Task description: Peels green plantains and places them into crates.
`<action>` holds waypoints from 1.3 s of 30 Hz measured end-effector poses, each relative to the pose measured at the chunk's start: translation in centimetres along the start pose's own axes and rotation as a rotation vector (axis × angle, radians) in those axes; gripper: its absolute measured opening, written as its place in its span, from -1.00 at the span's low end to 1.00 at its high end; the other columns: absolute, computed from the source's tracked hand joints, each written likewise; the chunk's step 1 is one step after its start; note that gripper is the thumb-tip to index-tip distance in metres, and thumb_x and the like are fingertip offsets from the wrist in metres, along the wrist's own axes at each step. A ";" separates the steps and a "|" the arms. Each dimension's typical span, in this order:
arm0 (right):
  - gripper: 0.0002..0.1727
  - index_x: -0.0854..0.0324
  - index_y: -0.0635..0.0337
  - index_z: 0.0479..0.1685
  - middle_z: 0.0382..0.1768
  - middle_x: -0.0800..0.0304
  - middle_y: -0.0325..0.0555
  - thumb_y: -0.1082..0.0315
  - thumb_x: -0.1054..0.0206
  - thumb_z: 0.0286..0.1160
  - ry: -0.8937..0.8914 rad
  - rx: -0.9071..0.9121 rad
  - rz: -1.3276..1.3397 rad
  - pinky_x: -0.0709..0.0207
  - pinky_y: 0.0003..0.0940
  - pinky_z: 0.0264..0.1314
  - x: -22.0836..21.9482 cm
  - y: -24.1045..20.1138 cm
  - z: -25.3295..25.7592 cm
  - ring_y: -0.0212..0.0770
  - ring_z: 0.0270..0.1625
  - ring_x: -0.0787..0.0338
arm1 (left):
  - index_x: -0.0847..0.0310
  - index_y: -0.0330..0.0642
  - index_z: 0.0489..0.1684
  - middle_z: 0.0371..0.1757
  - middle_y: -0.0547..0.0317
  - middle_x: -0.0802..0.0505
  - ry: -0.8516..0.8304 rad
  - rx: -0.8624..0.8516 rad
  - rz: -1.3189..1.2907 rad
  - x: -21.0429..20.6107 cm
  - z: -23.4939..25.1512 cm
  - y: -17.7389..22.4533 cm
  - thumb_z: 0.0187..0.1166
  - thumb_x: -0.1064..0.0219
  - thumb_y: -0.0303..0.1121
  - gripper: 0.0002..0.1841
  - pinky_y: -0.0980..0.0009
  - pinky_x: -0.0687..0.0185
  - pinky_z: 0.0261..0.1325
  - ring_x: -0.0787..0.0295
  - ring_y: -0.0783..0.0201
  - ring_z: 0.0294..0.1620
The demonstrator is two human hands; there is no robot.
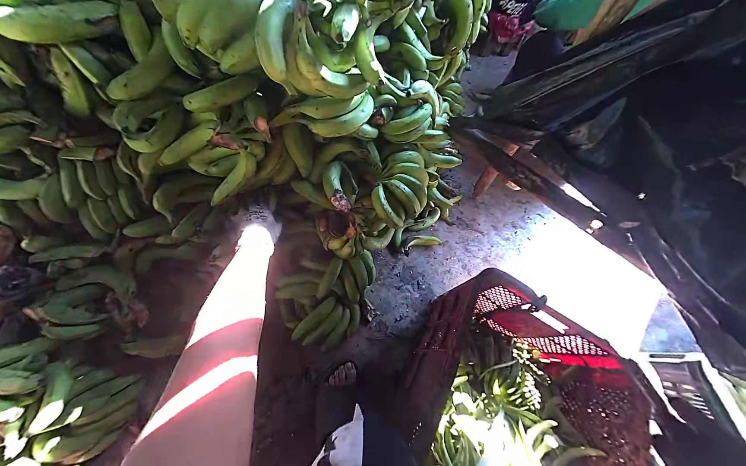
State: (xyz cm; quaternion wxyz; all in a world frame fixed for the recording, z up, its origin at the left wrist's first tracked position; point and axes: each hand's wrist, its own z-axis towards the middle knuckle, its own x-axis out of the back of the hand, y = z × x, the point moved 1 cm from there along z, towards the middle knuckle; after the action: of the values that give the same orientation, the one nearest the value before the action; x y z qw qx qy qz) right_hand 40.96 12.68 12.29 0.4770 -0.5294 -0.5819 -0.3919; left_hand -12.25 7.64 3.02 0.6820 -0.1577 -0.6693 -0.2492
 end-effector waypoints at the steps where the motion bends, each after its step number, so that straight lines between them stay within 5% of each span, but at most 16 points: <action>1: -0.47 -0.62 0.48 0.32 0.11 -0.82 0.33 0.14 -0.10 0.74 0.295 0.301 -0.010 -0.70 -0.15 0.20 -5.0 6.1 1.9 0.07 0.13 -0.87 | -0.31 -0.39 0.66 0.62 -0.32 -0.50 -0.244 0.075 -0.066 3.8 -0.6 1.0 0.88 0.06 -0.19 -0.48 -0.11 -0.11 0.71 -0.32 -0.21 0.70; 4: -0.45 -0.55 0.26 0.50 0.30 -0.76 0.18 0.02 -0.11 0.78 0.157 0.091 0.130 -0.58 0.03 0.42 -7.6 7.9 2.6 0.06 0.31 -0.79 | -0.25 -0.33 0.71 0.62 -0.42 -0.46 -0.302 0.150 -0.117 0.8 2.3 0.4 0.74 -0.20 -0.35 -0.44 -0.26 -0.18 0.63 -0.33 -0.35 0.66; 6: -0.48 -0.60 0.25 0.47 0.34 -0.75 0.21 0.07 -0.19 0.73 0.190 0.094 0.154 -0.55 0.09 0.47 -7.3 6.3 1.9 0.12 0.37 -0.77 | -0.20 -0.28 0.73 0.59 -0.44 -0.48 -0.371 0.056 -0.080 -3.5 5.3 -2.9 0.70 -0.27 -0.21 -0.35 -0.37 -0.31 0.50 -0.42 -0.41 0.58; 8: -0.50 -0.59 0.21 0.49 0.36 -0.75 0.17 0.10 -0.22 0.73 0.189 0.125 0.192 -0.52 0.09 0.52 -6.2 4.3 0.4 0.11 0.40 -0.74 | -0.42 -0.38 0.48 0.29 -0.51 -0.67 -0.306 -0.047 -0.174 -6.2 6.0 -6.4 0.65 -0.32 -0.11 -0.42 -0.45 -0.48 0.26 -0.64 -0.45 0.29; 11: -0.50 -0.53 0.25 0.56 0.40 -0.71 0.19 0.23 -0.23 0.72 0.123 0.196 0.296 -0.49 0.09 0.51 -4.2 0.3 -2.4 0.11 0.42 -0.72 | -0.36 -0.28 0.54 0.13 -0.44 -0.75 -0.321 -0.195 -0.343 -2.2 2.4 -6.3 0.60 -0.42 -0.15 -0.39 -0.42 -0.56 0.14 -0.75 -0.39 0.09; 14: -0.47 -0.62 0.06 0.49 0.32 -0.79 -0.08 0.08 -0.32 0.57 0.370 0.510 0.540 -0.70 -0.13 0.35 -7.4 0.1 -3.4 -0.22 0.28 -0.81 | -0.25 0.14 0.73 0.30 -0.08 -0.78 -0.277 -0.384 -0.623 3.7 -5.1 -1.6 0.50 -0.44 -0.22 -0.27 -0.26 -0.59 0.29 -0.74 -0.09 0.26; 21: -0.45 -0.60 -0.23 0.50 0.63 -0.54 -0.14 -0.19 -0.15 0.61 0.678 0.930 0.570 -0.07 0.16 0.85 -3.9 -3.0 -9.6 -0.03 0.76 -0.36 | -0.42 0.17 0.58 0.10 0.26 -0.83 -0.463 -0.964 -1.087 11.4 -24.8 14.2 0.40 -0.52 -0.14 -0.33 0.20 -0.82 -0.02 -0.82 0.37 -0.04; 23: -0.51 -0.65 -0.26 0.38 0.53 -0.65 -0.25 -0.19 -0.14 0.62 0.712 0.962 0.594 -0.08 0.13 0.85 -4.0 -0.6 -10.2 -0.11 0.72 -0.43 | -0.48 0.14 0.53 -0.01 0.31 -0.85 -0.589 -0.939 -1.252 11.5 -28.4 16.9 0.48 -0.45 -0.15 -0.43 0.36 -0.79 -0.11 -0.81 0.43 -0.16; 25: -0.61 -0.76 -0.05 0.13 0.27 -0.82 -0.17 -0.08 -0.25 0.60 0.640 0.943 0.684 -0.28 0.02 0.78 -4.5 2.5 -10.5 -0.12 0.56 -0.61 | -0.60 0.06 0.32 -0.36 0.27 -0.77 -0.835 -0.731 -1.652 11.2 -29.9 18.1 0.63 -0.30 -0.23 -0.67 0.51 -0.62 -0.50 -0.64 0.43 -0.53; 27: -0.59 -0.79 0.03 0.17 0.20 -0.87 -0.19 -0.01 -0.31 0.55 0.451 0.790 0.673 -0.46 -0.18 0.64 -5.3 5.1 -11.0 -0.25 0.44 -0.71 | -0.61 0.12 0.10 -0.49 0.39 -0.63 -1.123 -0.647 -2.123 10.6 -29.3 18.8 0.75 -0.03 0.00 -0.70 0.60 -0.48 -0.65 -0.49 0.52 -0.68; 29: -0.53 -0.71 0.02 0.36 0.23 -0.82 -0.21 0.02 -0.37 0.54 0.161 0.548 0.766 -0.54 -0.27 0.48 -6.1 6.3 -11.4 -0.34 0.33 -0.72 | -0.57 0.18 0.17 -0.26 0.39 -0.68 -1.172 -0.697 -2.299 10.1 -29.3 20.0 0.74 0.05 0.18 -0.58 0.55 -0.64 -0.41 -0.64 0.49 -0.41; 30: -0.48 -0.65 0.02 0.44 0.25 -0.79 -0.21 0.05 -0.40 0.52 0.029 0.419 0.904 -0.62 -0.29 0.38 -6.3 6.4 -11.3 -0.35 0.26 -0.74 | -0.55 0.17 0.24 -0.04 0.35 -0.72 -1.183 -0.700 -2.318 9.5 -30.0 20.6 0.73 0.02 0.23 -0.54 0.41 -0.73 -0.08 -0.71 0.40 -0.10; 33: -0.38 -0.37 0.28 0.59 0.38 -0.73 0.06 0.09 -0.30 0.66 -0.148 0.294 1.674 -0.70 -0.12 0.40 -6.8 5.3 -11.0 -0.07 0.33 -0.80 | -0.29 0.21 0.70 0.62 0.34 -0.56 -1.118 -0.690 -2.057 6.4 -34.8 21.4 0.73 0.03 0.27 -0.37 0.17 -0.53 0.52 -0.48 0.29 0.59; 35: -0.25 -0.29 0.29 0.64 0.41 -0.66 0.25 -0.11 -0.22 0.70 -0.105 0.426 1.986 -0.68 0.19 0.40 -6.8 4.6 -10.4 0.20 0.34 -0.78 | -0.21 0.08 0.76 0.52 0.31 -0.65 -1.044 -0.771 -1.720 5.5 -37.4 20.8 0.74 -0.05 0.15 -0.35 0.34 -0.64 0.35 -0.63 0.41 0.40; 37: -0.43 -0.38 0.30 0.56 0.29 -0.72 0.22 0.08 -0.18 0.74 0.039 0.431 2.051 -0.70 0.14 0.34 -6.1 4.8 -9.6 0.13 0.25 -0.81 | -0.38 0.01 0.61 0.17 0.31 -0.80 -0.990 -0.803 -1.598 6.6 -38.1 20.4 0.64 -0.32 -0.02 -0.42 0.46 -0.74 0.12 -0.75 0.47 0.07; 39: -0.57 -0.45 0.28 0.48 0.18 -0.81 0.08 0.34 -0.22 0.69 0.159 0.363 1.942 -0.79 -0.04 0.22 -4.8 5.2 -9.2 -0.03 0.12 -0.87 | -0.35 0.06 0.65 0.19 0.27 -0.80 -0.935 -0.829 -1.585 7.4 -37.2 20.1 0.61 -0.37 -0.13 -0.40 0.41 -0.76 0.11 -0.77 0.40 0.07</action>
State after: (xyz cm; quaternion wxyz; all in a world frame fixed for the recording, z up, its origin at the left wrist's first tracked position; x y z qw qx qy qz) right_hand 47.37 3.34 9.58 0.7028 -0.6675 0.0871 0.2299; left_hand 29.67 2.90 10.75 -0.1197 0.0261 -0.6419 -0.7570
